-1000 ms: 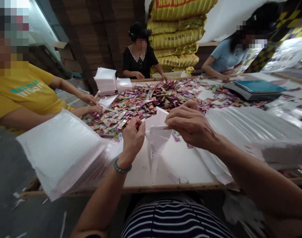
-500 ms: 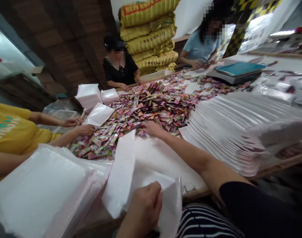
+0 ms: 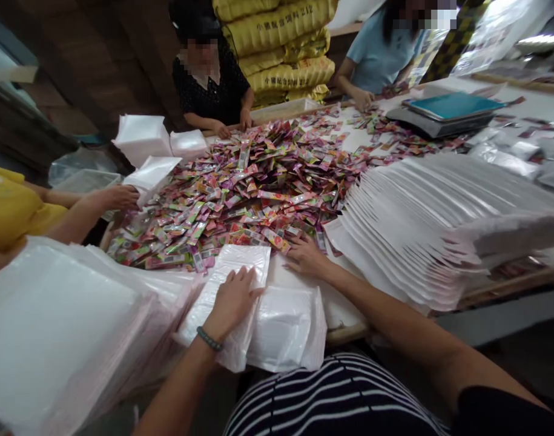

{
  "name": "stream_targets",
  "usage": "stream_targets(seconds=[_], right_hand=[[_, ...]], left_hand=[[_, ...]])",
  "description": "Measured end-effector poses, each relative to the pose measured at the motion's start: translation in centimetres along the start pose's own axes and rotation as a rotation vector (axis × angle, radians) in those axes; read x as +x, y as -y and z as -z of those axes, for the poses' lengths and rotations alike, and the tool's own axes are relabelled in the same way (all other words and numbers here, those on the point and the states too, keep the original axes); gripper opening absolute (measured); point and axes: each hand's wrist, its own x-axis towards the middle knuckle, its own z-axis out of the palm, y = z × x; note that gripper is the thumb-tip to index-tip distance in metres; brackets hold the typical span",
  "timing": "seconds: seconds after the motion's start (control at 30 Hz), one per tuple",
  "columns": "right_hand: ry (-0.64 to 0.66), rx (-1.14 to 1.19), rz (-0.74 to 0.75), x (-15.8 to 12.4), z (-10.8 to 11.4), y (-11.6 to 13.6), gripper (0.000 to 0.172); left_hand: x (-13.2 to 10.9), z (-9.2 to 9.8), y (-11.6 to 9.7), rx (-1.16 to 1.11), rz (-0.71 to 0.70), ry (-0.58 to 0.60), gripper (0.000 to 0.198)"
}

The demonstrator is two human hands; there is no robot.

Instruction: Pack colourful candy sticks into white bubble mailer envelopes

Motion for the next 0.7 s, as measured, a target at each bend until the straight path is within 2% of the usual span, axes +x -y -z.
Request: stream_targets(seconds=[0.1,0.13,0.23,0.27,0.3,0.33,0.4,0.47,0.57,0.7], right_hand=[[0.031,0.064,-0.118,-1.4,-0.1,0.2,0.026],[0.021,0.075,-0.163,-1.3,-0.1,0.5,0.036],[-0.054,0.046,-0.264,0.6,-0.2,1.9,0.082],[-0.053,0.027,-0.284,1.7,-0.2,2.4,0.09],[-0.032,0.014,-0.295,2.8,-0.1,2.7,0.091],[0.008,0.006,-0.305,4.0,-0.1,2.9,0.086],[0.088,0.006,-0.328,6.6,0.2,2.8,0.065],[0.116,0.018,-0.361,9.1,0.9,1.9,0.047],[0.093,0.047,-0.425,12.1,2.8,-0.1,0.04],[0.051,0.066,-0.452,13.4,6.3,-1.9,0.034]], left_hand=[[-1.2,-1.3,0.1,0.066,0.177,0.135,0.052],[-1.7,-1.0,0.0,0.079,0.215,0.17,0.053],[-2.9,0.4,-0.5,0.111,0.266,0.257,0.051],[-3.1,0.8,-0.7,0.124,0.275,0.27,0.049],[-3.2,1.0,-0.9,0.135,0.284,0.277,0.049],[-3.2,1.1,-1.0,0.144,0.294,0.281,0.049],[-3.3,0.9,-1.2,0.152,0.303,0.281,0.05],[-3.4,0.6,-1.1,0.151,0.297,0.289,0.051],[-3.6,1.2,-0.7,0.127,0.251,0.357,0.053],[-2.5,4.4,-0.3,0.097,0.138,0.473,0.051]])
